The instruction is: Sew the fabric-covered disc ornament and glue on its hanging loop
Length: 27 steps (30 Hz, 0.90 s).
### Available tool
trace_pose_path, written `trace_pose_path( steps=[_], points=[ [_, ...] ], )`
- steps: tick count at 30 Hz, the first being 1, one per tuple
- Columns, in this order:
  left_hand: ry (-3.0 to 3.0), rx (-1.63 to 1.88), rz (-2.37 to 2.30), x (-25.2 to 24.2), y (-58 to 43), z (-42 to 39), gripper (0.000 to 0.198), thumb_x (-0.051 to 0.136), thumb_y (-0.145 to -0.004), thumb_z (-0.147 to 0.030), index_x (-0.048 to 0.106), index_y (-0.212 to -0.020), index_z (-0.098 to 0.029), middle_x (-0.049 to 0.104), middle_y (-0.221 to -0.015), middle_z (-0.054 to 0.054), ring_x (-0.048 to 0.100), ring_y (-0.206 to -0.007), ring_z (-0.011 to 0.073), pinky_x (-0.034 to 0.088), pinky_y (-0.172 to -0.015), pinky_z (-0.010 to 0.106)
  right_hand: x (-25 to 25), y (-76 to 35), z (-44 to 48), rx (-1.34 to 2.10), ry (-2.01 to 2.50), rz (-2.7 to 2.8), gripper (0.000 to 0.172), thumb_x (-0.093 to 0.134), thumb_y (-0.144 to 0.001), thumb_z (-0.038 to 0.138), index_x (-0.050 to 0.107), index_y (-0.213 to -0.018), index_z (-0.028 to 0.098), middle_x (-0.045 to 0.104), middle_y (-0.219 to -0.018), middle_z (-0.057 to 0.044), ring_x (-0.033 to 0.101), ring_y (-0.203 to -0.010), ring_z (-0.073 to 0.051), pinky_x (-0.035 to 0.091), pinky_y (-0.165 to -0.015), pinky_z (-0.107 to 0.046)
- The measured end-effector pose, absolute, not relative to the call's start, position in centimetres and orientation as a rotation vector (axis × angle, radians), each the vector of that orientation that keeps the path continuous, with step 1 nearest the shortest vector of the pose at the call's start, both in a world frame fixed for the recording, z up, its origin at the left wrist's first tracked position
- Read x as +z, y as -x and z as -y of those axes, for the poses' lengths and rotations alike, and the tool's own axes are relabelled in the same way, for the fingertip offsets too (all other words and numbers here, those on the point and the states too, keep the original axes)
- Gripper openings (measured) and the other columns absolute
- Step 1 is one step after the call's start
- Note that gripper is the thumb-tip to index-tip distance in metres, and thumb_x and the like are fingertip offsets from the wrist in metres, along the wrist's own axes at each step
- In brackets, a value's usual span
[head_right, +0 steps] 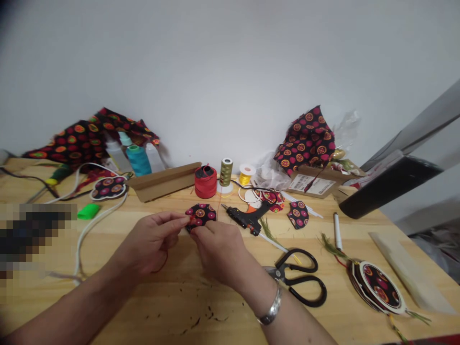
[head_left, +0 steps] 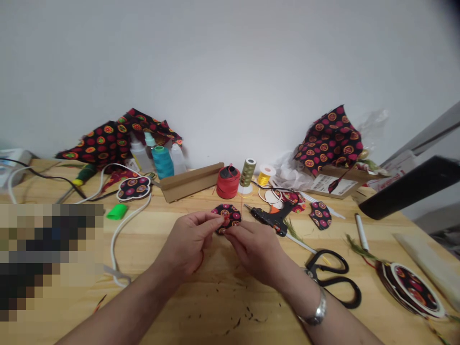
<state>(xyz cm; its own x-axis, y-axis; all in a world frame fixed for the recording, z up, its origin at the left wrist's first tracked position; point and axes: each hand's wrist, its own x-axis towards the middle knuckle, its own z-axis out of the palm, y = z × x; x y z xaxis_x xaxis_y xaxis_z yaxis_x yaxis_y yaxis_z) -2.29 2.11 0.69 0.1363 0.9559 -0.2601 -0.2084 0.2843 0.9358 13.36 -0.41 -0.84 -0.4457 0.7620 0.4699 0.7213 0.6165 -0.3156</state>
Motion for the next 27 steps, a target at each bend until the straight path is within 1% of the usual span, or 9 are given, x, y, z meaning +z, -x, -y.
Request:
trace_pose_path(
  steps=[2,4,7,12,14,17,20,23,27],
  points=[
    [-1.077,1.041,-1.19,0.9,2.3,-2.1,0.009,0.069,-0.064,-0.024,0.069,-0.063,-0.016,0.055,-0.045,-0.004,0.039,-0.038,0.0056,0.026,-0.037,0.017,-0.8,-13.5,0.5,-0.082,1.127,2.319,0.02,0.044,-0.088,0.016,0.063,-0.092,0.017,0.063,-0.074,-0.006,0.056,-0.068,-0.015,0.039,-0.059,-0.026],
    [-1.266,1.02,-1.254,1.2,2.3,-2.0,0.007,0.067,-0.065,-0.022,0.07,-0.062,-0.018,0.065,-0.056,-0.001,0.053,-0.05,0.0111,0.039,-0.048,0.021,-0.7,-13.8,0.6,-0.207,1.097,2.361,0.02,0.042,-0.088,0.015,0.062,-0.091,0.017,0.062,-0.073,-0.006,0.054,-0.067,-0.015,0.038,-0.059,-0.027],
    [-1.449,0.922,-1.268,1.4,2.2,-1.8,0.009,0.065,-0.065,-0.023,0.07,-0.06,-0.019,0.069,-0.061,0.0,0.058,-0.06,0.0162,0.044,-0.06,0.026,-0.5,-14.2,0.6,-0.243,1.065,2.376,0.02,0.041,-0.089,0.014,0.061,-0.086,0.017,0.06,-0.073,-0.005,0.052,-0.068,-0.015,0.038,-0.059,-0.027],
    [-1.455,0.718,-1.087,0.7,2.3,-1.5,0.012,0.064,-0.068,-0.026,0.072,-0.066,-0.018,0.069,-0.066,0.002,0.058,-0.065,0.0168,0.041,-0.063,0.026,-0.3,-14.6,-0.2,0.183,1.054,2.185,0.016,0.047,-0.085,0.012,0.061,-0.08,0.017,0.058,-0.076,-0.004,0.052,-0.071,-0.013,0.042,-0.064,-0.025],
    [-1.319,0.718,-1.01,0.5,2.3,-1.5,0.009,0.066,-0.066,-0.024,0.072,-0.066,-0.017,0.067,-0.064,0.002,0.055,-0.06,0.0142,0.039,-0.058,0.024,-0.3,-14.6,-0.6,0.4,1.046,2.042,0.013,0.051,-0.082,0.011,0.062,-0.077,0.017,0.058,-0.077,-0.004,0.054,-0.072,-0.012,0.044,-0.065,-0.024],
    [-1.056,0.732,-0.994,0.7,2.3,-1.4,0.01,0.07,-0.061,-0.025,0.069,-0.061,-0.015,0.055,-0.049,-0.003,0.036,-0.04,0.0061,0.023,-0.04,0.02,-0.3,-14.5,-0.9,0.634,1.057,1.847,0.011,0.056,-0.078,0.011,0.063,-0.073,0.017,0.06,-0.078,-0.003,0.057,-0.075,-0.013,0.046,-0.069,-0.024],
    [-0.908,0.715,-0.953,1.1,2.2,-1.4,0.016,0.072,-0.058,-0.027,0.067,-0.061,-0.013,0.042,-0.043,-0.007,0.023,-0.037,0.003,0.011,-0.038,0.02,-0.5,-14.1,-0.9,0.798,1.085,1.676,0.008,0.059,-0.075,0.013,0.065,-0.074,0.018,0.063,-0.076,-0.002,0.059,-0.072,-0.013,0.048,-0.068,-0.026],
    [-0.857,0.725,-0.902,1.2,2.2,-1.5,0.018,0.073,-0.058,-0.027,0.067,-0.063,-0.011,0.039,-0.044,-0.007,0.024,-0.038,0.0026,0.01,-0.039,0.02,-0.6,-13.8,-0.8,0.998,1.074,1.516,0.008,0.059,-0.076,0.017,0.065,-0.081,0.019,0.064,-0.072,-0.002,0.06,-0.065,-0.013,0.049,-0.063,-0.026],
    [-0.767,0.776,-0.872,0.9,2.2,-1.7,0.017,0.075,-0.056,-0.024,0.066,-0.062,-0.01,0.038,-0.044,-0.008,0.023,-0.038,0.0014,0.012,-0.038,0.018,0.2,-13.6,-0.5,1.073,1.051,1.476,0.008,0.057,-0.074,0.014,0.064,-0.074,0.018,0.063,-0.066,-0.001,0.06,-0.063,-0.013,0.048,-0.062,-0.025]
  ],
)
